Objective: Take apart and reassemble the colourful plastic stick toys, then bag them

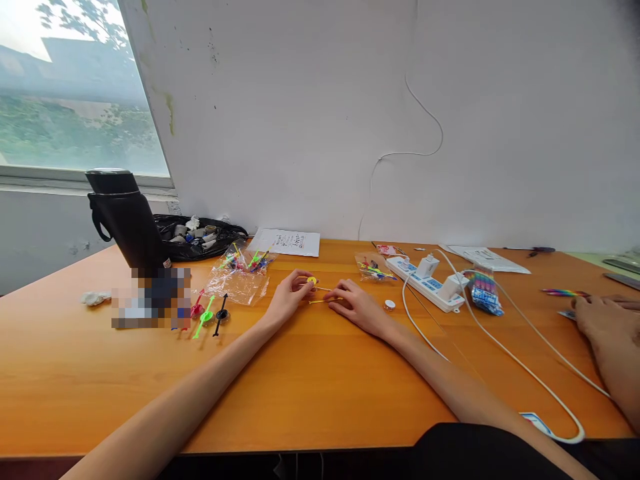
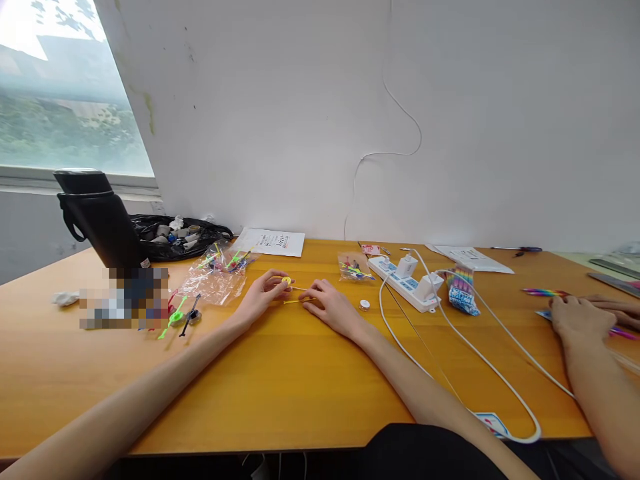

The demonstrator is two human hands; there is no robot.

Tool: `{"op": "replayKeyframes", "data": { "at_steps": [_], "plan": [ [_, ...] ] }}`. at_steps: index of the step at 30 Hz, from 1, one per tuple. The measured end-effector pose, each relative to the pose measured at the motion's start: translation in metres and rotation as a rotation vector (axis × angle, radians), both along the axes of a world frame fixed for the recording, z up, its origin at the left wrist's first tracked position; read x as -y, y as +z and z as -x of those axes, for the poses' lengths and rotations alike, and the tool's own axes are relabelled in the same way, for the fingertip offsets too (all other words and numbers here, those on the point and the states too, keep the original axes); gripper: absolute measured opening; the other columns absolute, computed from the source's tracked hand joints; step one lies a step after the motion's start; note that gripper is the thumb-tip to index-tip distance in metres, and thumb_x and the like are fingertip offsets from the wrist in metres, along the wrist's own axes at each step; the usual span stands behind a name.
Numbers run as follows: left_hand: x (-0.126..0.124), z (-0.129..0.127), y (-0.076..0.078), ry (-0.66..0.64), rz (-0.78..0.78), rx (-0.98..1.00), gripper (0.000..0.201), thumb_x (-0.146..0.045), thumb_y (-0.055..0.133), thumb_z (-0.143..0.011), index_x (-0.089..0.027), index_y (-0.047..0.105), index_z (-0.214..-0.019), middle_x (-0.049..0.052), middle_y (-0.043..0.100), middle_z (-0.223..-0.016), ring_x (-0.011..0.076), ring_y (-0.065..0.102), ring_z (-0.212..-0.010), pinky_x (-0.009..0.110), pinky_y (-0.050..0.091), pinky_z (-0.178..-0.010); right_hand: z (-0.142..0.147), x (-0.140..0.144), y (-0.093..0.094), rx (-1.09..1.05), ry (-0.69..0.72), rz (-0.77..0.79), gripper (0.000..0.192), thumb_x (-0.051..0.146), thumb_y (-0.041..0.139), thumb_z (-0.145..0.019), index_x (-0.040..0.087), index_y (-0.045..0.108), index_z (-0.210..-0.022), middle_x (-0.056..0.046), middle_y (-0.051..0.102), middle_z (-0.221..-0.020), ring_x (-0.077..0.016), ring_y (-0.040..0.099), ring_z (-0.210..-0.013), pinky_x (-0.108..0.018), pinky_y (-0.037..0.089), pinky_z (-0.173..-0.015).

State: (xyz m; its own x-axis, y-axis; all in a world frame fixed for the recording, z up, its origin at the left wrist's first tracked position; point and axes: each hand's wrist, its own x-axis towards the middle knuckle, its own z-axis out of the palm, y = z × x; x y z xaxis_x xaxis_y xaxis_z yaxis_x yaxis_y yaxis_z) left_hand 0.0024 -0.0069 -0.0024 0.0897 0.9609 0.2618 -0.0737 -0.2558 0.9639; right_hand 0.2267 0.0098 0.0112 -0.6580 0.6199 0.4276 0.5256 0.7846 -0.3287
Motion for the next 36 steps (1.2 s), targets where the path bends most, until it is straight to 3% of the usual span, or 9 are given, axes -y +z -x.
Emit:
{"op": "replayKeyframes", "data": {
  "at_steps": [14, 21, 30, 36],
  "plan": [
    [0.0, 0.002, 0.0, 0.002, 0.015, 0.032, 0.042, -0.048, 0.072, -0.08, -0.018, 0.059, -0.106, 0.011, 0.071, -0.113, 0.0214, 0.07, -0.097, 0.039, 0.057, -0.09, -0.002, -0.003, 0.002, -0.054, -0.022, 0.016, 0.014, 0.031, 0.055, -0.097, 0.021, 0.065, -0.094, -0.007, 0.064, -0.1, -0.0215, 0.057, -0.098, -0.036, 0.046, -0.09],
    [0.0, 0.007, 0.002, 0.069, 0.075, 0.191, 0.041, -0.041, 0.074, -0.079, -0.017, 0.061, -0.11, 0.012, 0.071, -0.117, 0.0197, 0.071, -0.098, 0.042, 0.051, -0.103, -0.003, -0.006, 0.001, -0.293, -0.067, 0.314, 0.023, 0.041, 0.05, -0.098, 0.02, 0.06, -0.098, -0.005, 0.068, -0.093, -0.0188, 0.064, -0.087, -0.034, 0.049, -0.082],
    [0.007, -0.002, 0.005, -0.085, 0.049, 0.021, 0.046, -0.043, 0.075, -0.08, -0.015, 0.066, -0.116, 0.012, 0.076, -0.104, 0.0227, 0.071, -0.098, 0.041, 0.053, -0.099, 0.001, -0.017, -0.008, -0.546, 0.026, 0.526, 0.033, 0.049, 0.059, -0.092, 0.019, 0.059, -0.106, 0.0, 0.065, -0.076, -0.0156, 0.063, -0.075, -0.03, 0.05, -0.075],
    [0.016, -0.008, 0.009, -0.176, 0.068, 0.03, 0.047, -0.042, 0.075, -0.08, -0.012, 0.066, -0.115, 0.014, 0.074, -0.112, 0.0248, 0.071, -0.102, 0.041, 0.053, -0.099, 0.005, -0.009, -0.001, -0.61, 0.124, 0.595, 0.031, 0.044, 0.067, -0.088, 0.02, 0.062, -0.106, -0.005, 0.072, -0.091, -0.0174, 0.068, -0.088, -0.033, 0.051, -0.087]
  ]
}}
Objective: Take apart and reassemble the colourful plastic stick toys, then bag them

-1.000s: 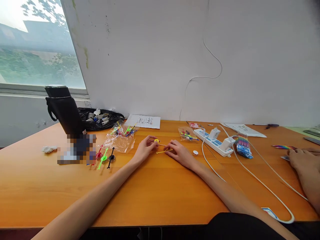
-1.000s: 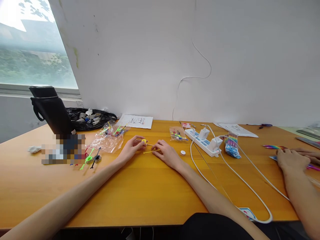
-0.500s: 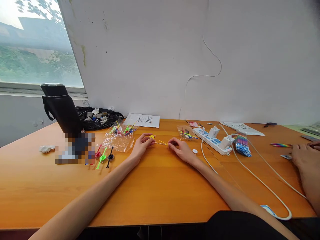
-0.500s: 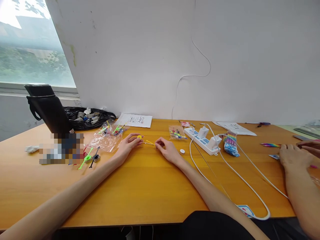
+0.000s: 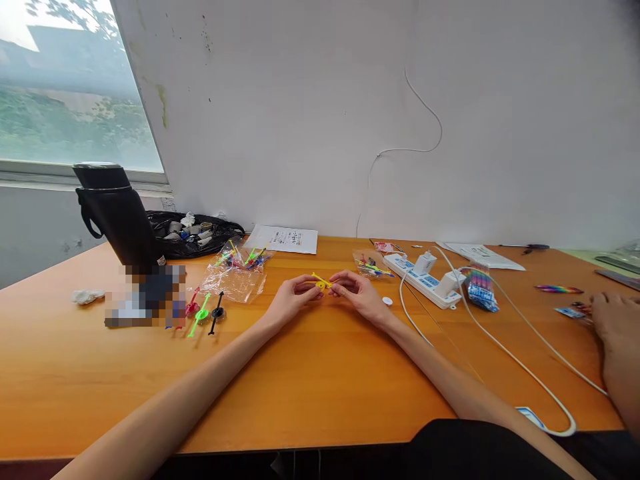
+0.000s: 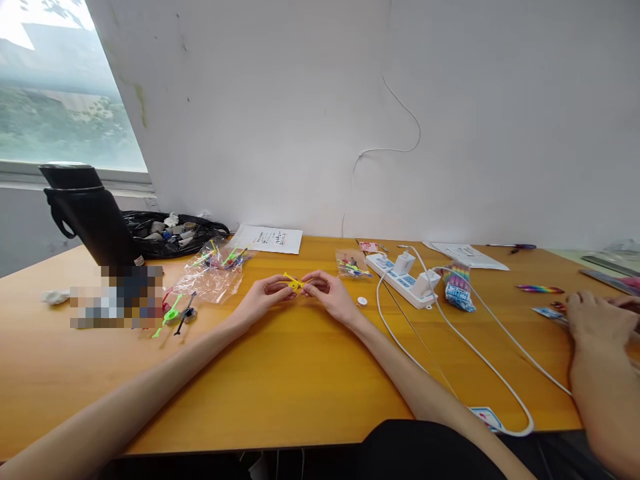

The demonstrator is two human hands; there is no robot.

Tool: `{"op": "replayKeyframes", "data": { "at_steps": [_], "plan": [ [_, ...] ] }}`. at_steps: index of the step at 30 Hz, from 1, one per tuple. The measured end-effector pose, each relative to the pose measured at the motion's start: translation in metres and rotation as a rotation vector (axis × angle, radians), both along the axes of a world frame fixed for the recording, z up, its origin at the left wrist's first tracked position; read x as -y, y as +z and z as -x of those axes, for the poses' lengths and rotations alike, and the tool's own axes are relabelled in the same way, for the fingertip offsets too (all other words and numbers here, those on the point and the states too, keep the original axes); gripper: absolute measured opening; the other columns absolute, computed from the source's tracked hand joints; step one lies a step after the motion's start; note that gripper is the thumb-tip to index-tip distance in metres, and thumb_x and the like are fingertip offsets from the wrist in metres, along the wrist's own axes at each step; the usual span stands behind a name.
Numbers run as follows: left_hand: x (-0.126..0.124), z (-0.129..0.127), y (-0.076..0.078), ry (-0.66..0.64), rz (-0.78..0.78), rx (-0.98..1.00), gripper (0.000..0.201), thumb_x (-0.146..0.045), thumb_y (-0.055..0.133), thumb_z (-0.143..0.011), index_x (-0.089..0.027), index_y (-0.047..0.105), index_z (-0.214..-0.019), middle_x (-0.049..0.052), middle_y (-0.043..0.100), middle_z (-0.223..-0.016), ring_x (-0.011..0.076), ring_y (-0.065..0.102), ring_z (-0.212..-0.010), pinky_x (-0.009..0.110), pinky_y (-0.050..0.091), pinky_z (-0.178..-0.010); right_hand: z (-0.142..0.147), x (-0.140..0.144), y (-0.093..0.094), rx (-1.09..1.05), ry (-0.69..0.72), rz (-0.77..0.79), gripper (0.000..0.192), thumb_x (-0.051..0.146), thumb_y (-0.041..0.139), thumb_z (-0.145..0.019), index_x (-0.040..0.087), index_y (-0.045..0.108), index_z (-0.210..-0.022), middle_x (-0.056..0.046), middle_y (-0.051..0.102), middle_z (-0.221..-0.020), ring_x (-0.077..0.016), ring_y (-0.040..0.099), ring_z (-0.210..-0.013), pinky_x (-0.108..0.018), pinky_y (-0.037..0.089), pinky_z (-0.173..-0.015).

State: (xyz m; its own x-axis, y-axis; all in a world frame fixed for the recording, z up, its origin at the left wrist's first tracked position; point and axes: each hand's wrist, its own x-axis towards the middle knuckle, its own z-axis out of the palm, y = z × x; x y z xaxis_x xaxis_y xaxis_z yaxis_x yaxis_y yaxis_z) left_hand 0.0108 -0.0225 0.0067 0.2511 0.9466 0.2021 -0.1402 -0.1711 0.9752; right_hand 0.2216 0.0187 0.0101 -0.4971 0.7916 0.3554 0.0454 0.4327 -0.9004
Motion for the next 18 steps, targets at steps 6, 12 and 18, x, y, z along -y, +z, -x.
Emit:
{"op": "replayKeyframes", "data": {
  "at_steps": [6, 12, 18],
  "plan": [
    [0.002, -0.004, -0.001, -0.05, -0.083, -0.042, 0.045, -0.041, 0.073, -0.082, -0.013, 0.067, -0.117, 0.014, 0.073, -0.116, 0.0272, 0.068, -0.112, 0.041, 0.05, -0.104, 0.002, 0.006, 0.003, 0.018, 0.014, 0.006, 0.029, 0.045, 0.069, -0.086, 0.019, 0.064, -0.098, -0.005, 0.072, -0.092, -0.0189, 0.069, -0.089, -0.033, 0.052, -0.083],
    [0.001, -0.004, -0.002, -0.041, -0.085, -0.077, 0.048, -0.042, 0.072, -0.083, -0.013, 0.068, -0.121, 0.014, 0.074, -0.114, 0.0281, 0.069, -0.11, 0.043, 0.049, -0.105, 0.003, 0.008, 0.005, 0.096, -0.028, -0.061, 0.03, 0.047, 0.068, -0.086, 0.019, 0.065, -0.097, -0.005, 0.072, -0.092, -0.0194, 0.069, -0.088, -0.031, 0.051, -0.079],
    [0.005, -0.005, 0.003, -0.036, -0.09, -0.112, 0.045, -0.043, 0.072, -0.083, -0.013, 0.071, -0.116, 0.014, 0.074, -0.115, 0.0283, 0.069, -0.11, 0.041, 0.049, -0.103, 0.003, 0.011, 0.01, 0.195, -0.105, -0.15, 0.029, 0.047, 0.064, -0.089, 0.019, 0.064, -0.096, -0.006, 0.073, -0.092, -0.0193, 0.069, -0.086, -0.031, 0.049, -0.077]
  ]
}}
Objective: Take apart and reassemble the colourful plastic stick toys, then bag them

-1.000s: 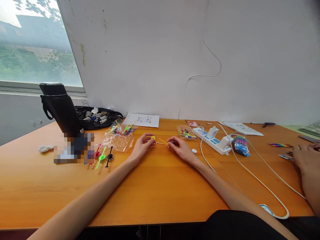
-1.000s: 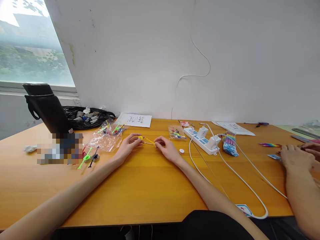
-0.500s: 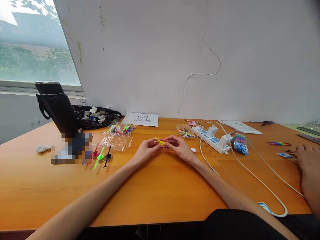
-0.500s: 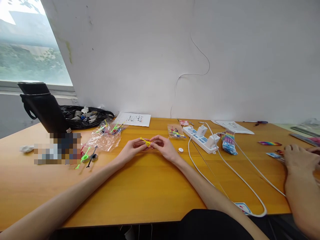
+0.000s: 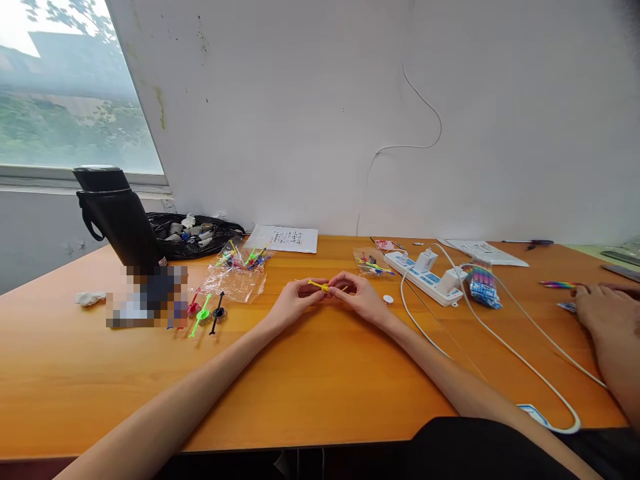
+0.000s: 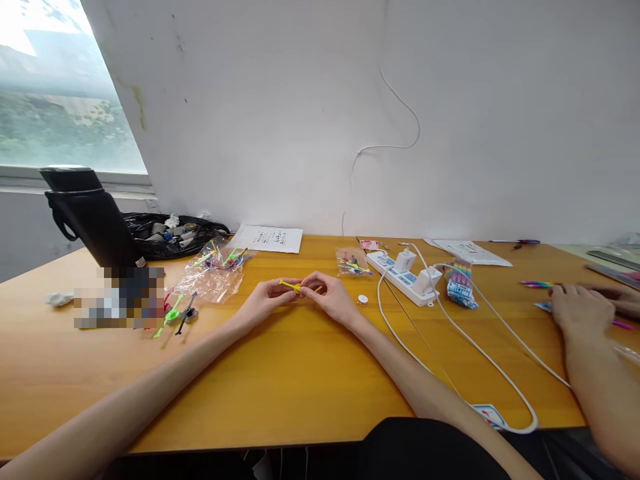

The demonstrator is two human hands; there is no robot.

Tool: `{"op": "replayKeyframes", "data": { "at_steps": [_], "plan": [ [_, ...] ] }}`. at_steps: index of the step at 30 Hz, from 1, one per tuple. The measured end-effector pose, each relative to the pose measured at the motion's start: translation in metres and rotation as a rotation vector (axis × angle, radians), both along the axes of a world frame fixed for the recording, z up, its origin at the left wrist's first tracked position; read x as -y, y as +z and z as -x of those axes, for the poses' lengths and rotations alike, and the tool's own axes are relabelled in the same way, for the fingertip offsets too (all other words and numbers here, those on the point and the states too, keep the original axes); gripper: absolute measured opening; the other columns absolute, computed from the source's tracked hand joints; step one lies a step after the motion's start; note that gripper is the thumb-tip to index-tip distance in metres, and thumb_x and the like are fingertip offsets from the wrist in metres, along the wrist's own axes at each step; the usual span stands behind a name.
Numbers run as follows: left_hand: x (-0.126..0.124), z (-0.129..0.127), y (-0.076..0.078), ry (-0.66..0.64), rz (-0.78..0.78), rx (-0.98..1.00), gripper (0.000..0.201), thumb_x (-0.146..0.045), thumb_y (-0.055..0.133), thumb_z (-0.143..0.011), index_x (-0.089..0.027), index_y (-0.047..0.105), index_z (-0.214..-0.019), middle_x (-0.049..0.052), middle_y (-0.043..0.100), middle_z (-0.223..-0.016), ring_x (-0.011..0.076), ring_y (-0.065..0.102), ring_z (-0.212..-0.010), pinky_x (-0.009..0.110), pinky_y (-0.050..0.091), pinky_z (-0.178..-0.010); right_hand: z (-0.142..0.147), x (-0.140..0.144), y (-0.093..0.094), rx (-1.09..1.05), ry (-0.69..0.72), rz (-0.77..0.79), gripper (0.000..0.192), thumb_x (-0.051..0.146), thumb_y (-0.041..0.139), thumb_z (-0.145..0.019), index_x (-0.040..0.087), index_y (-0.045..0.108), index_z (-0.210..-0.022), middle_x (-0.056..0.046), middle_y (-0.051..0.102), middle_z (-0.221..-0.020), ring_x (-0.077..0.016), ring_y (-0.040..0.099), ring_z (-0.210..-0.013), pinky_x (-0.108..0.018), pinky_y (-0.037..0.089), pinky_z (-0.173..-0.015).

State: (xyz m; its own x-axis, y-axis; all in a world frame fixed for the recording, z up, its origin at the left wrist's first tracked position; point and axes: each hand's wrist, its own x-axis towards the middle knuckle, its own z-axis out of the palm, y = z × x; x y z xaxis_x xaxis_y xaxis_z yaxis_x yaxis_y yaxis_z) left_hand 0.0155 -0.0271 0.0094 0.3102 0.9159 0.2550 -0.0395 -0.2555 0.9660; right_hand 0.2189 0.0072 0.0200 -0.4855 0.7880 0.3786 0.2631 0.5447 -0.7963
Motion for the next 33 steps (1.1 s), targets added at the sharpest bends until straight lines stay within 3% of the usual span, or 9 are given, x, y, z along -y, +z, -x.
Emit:
{"op": "replayKeyframes", "data": {
  "at_steps": [6, 10, 16, 22, 33],
  "plan": [
    [0.001, 0.001, 0.0, 0.032, 0.068, 0.033, 0.061, -0.045, 0.075, -0.081, -0.013, 0.059, -0.13, 0.015, 0.076, -0.108, 0.0275, 0.072, -0.102, 0.043, 0.053, -0.098, 0.0, 0.006, 0.0, 0.017, 0.024, 0.091, 0.036, 0.053, 0.061, -0.09, 0.021, 0.054, -0.105, -0.003, 0.072, -0.082, -0.018, 0.067, -0.075, -0.03, 0.05, -0.069],
    [0.001, 0.002, -0.001, 0.032, 0.064, 0.021, 0.053, -0.046, 0.074, -0.081, -0.012, 0.063, -0.121, 0.015, 0.077, -0.104, 0.0277, 0.073, -0.099, 0.042, 0.054, -0.096, 0.001, 0.009, 0.0, 0.043, 0.062, 0.1, 0.038, 0.054, 0.057, -0.092, 0.021, 0.054, -0.109, -0.002, 0.071, -0.08, -0.0175, 0.066, -0.072, -0.031, 0.051, -0.071],
    [0.001, 0.001, -0.001, 0.002, 0.04, 0.02, 0.052, -0.046, 0.073, -0.083, -0.011, 0.065, -0.121, 0.014, 0.077, -0.104, 0.0264, 0.073, -0.099, 0.04, 0.055, -0.096, 0.0, 0.01, 0.002, 0.129, 0.086, 0.086, 0.043, 0.052, 0.053, -0.095, 0.018, 0.06, -0.12, -0.007, 0.073, -0.093, -0.0195, 0.068, -0.085, -0.032, 0.051, -0.079],
    [-0.001, 0.001, -0.004, -0.028, 0.053, 0.046, 0.051, -0.046, 0.072, -0.083, -0.013, 0.065, -0.121, 0.013, 0.076, -0.107, 0.0254, 0.072, -0.101, 0.039, 0.054, -0.097, 0.0, 0.012, 0.004, 0.182, 0.078, 0.054, 0.044, 0.051, 0.048, -0.098, 0.019, 0.06, -0.125, -0.005, 0.071, -0.092, -0.0178, 0.063, -0.079, -0.029, 0.048, -0.072],
    [-0.004, 0.001, -0.007, -0.092, 0.088, 0.021, 0.054, -0.048, 0.072, -0.083, -0.014, 0.065, -0.124, 0.014, 0.075, -0.111, 0.023, 0.073, -0.097, 0.036, 0.056, -0.092, 0.002, 0.006, -0.006, 0.164, 0.055, 0.0, 0.026, 0.043, 0.055, -0.093, 0.018, 0.062, -0.096, -0.002, 0.067, -0.085, -0.0163, 0.057, -0.076, -0.026, 0.042, -0.068]
  ]
}}
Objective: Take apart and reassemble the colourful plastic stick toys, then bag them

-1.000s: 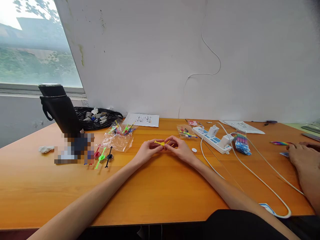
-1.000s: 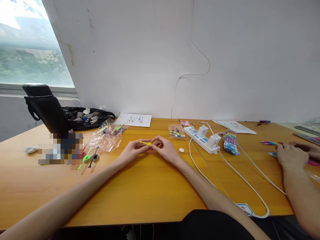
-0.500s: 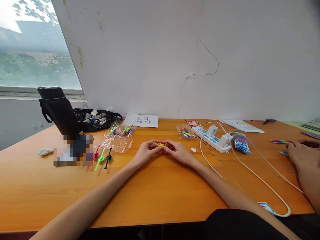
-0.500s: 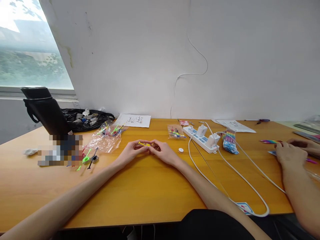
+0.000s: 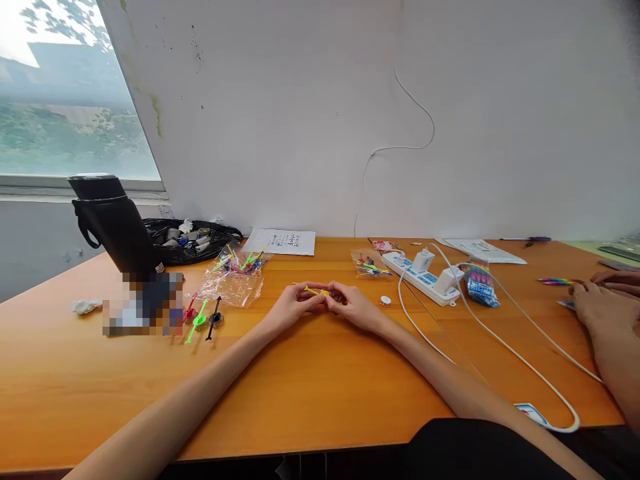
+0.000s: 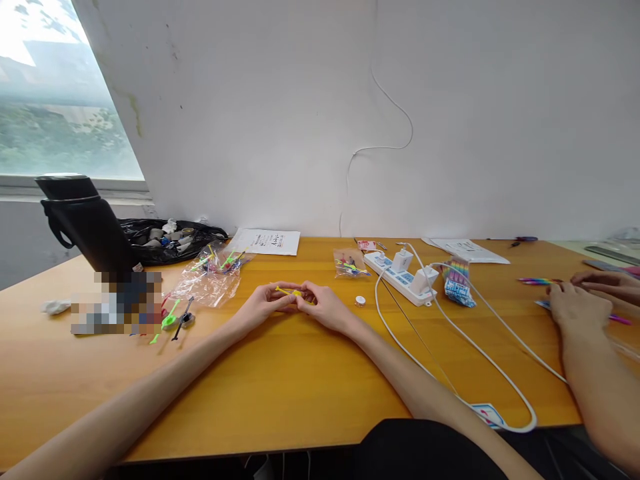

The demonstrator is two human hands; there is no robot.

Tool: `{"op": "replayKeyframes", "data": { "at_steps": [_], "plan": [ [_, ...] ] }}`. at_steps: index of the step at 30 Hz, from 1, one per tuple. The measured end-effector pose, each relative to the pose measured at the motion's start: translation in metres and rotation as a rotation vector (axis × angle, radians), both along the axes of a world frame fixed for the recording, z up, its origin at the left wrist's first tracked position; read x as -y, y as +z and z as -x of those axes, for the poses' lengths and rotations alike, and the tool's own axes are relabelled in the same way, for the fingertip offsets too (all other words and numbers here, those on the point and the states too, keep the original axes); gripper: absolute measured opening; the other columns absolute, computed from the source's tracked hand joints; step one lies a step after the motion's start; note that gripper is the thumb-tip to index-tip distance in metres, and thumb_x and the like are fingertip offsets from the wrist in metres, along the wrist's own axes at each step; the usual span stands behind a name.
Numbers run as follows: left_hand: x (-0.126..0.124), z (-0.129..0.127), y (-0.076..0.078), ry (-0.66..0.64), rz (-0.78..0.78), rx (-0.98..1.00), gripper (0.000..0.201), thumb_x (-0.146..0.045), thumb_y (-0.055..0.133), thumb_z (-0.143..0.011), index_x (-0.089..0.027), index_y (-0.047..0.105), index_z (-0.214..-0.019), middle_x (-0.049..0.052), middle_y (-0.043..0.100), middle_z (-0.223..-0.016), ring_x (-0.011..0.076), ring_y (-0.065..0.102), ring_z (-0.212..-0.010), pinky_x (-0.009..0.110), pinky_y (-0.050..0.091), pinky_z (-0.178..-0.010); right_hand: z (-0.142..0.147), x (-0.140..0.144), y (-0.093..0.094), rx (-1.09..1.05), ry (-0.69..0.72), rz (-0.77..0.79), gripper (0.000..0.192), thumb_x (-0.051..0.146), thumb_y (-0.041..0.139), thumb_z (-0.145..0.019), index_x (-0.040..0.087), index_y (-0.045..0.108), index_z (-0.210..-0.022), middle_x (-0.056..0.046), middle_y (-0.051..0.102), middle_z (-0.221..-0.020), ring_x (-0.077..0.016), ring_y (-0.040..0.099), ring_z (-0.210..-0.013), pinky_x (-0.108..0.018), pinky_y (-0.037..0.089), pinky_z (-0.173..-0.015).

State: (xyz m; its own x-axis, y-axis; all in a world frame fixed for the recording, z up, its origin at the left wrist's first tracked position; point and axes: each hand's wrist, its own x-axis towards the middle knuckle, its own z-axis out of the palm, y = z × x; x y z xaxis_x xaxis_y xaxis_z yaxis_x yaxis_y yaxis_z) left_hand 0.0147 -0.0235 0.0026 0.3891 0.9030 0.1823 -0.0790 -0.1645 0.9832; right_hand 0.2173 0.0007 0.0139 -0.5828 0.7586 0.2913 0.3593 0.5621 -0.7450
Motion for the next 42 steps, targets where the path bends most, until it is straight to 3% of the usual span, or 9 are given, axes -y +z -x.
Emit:
{"op": "replayKeyframes", "data": {
  "at_steps": [7, 13, 20, 28, 32, 36, 42],
  "plan": [
    [-0.002, 0.0, -0.003, -0.023, 0.01, 0.004, 0.055, -0.049, 0.071, -0.083, -0.014, 0.064, -0.124, 0.014, 0.076, -0.108, 0.0232, 0.073, -0.095, 0.037, 0.056, -0.091, 0.0, 0.0, 0.001, -0.038, -0.013, 0.068, 0.029, 0.046, 0.059, -0.091, 0.017, 0.063, -0.093, -0.001, 0.065, -0.082, -0.0146, 0.054, -0.072, -0.025, 0.04, -0.064],
    [0.001, -0.002, 0.001, 0.028, 0.011, 0.024, 0.052, -0.05, 0.07, -0.084, -0.014, 0.063, -0.12, 0.014, 0.075, -0.109, 0.0241, 0.073, -0.097, 0.039, 0.057, -0.092, 0.0, 0.001, 0.003, -0.084, -0.001, 0.133, 0.039, 0.053, 0.055, -0.093, 0.019, 0.064, -0.11, -0.002, 0.067, -0.08, -0.0158, 0.06, -0.071, -0.026, 0.044, -0.065],
    [0.0, 0.002, 0.005, 0.213, -0.005, 0.037, 0.05, -0.049, 0.072, -0.082, -0.014, 0.063, -0.118, 0.015, 0.074, -0.111, 0.0276, 0.069, -0.108, 0.038, 0.06, -0.086, 0.0, -0.003, 0.004, -0.191, -0.011, 0.13, 0.038, 0.05, 0.054, -0.093, 0.02, 0.058, -0.118, 0.0, 0.066, -0.072, -0.0149, 0.06, -0.064, -0.027, 0.046, -0.062],
    [-0.004, -0.001, -0.004, 0.212, -0.078, -0.031, 0.049, -0.046, 0.067, -0.086, -0.017, 0.063, -0.125, 0.015, 0.069, -0.121, 0.0263, 0.07, -0.107, 0.037, 0.062, -0.08, -0.003, -0.005, 0.004, -0.135, -0.119, 0.007, 0.03, 0.043, 0.055, -0.092, 0.02, 0.061, -0.111, -0.002, 0.069, -0.074, -0.017, 0.063, -0.069, -0.029, 0.047, -0.067],
    [-0.002, 0.0, -0.003, 0.192, -0.095, -0.059, 0.048, -0.044, 0.063, -0.089, -0.018, 0.061, -0.13, 0.014, 0.069, -0.122, 0.026, 0.068, -0.109, 0.036, 0.061, -0.08, -0.002, -0.009, 0.004, -0.254, -0.118, 0.099, 0.03, 0.043, 0.058, -0.089, 0.019, 0.06, -0.107, -0.001, 0.066, -0.077, -0.015, 0.058, -0.067, -0.028, 0.046, -0.065],
    [0.003, -0.002, 0.002, 0.166, -0.142, -0.118, 0.037, -0.043, 0.06, -0.09, -0.019, 0.066, -0.117, 0.011, 0.069, -0.12, 0.0233, 0.069, -0.103, 0.032, 0.059, -0.081, -0.001, -0.013, 0.005, -0.38, -0.092, 0.202, 0.03, 0.043, 0.061, -0.087, 0.019, 0.061, -0.106, 0.0, 0.062, -0.074, -0.0131, 0.052, -0.064, -0.028, 0.044, -0.064],
    [0.013, -0.006, 0.009, 0.102, -0.325, -0.254, 0.031, -0.041, 0.058, -0.092, -0.02, 0.067, -0.113, 0.008, 0.07, -0.111, 0.0202, 0.065, -0.098, 0.028, 0.052, -0.084, -0.002, -0.014, 0.004, -0.428, -0.088, 0.229, 0.031, 0.043, 0.062, -0.086, 0.02, 0.062, -0.107, 0.002, 0.06, -0.072, -0.0133, 0.051, -0.064, -0.029, 0.043, -0.066]
  ]
}}
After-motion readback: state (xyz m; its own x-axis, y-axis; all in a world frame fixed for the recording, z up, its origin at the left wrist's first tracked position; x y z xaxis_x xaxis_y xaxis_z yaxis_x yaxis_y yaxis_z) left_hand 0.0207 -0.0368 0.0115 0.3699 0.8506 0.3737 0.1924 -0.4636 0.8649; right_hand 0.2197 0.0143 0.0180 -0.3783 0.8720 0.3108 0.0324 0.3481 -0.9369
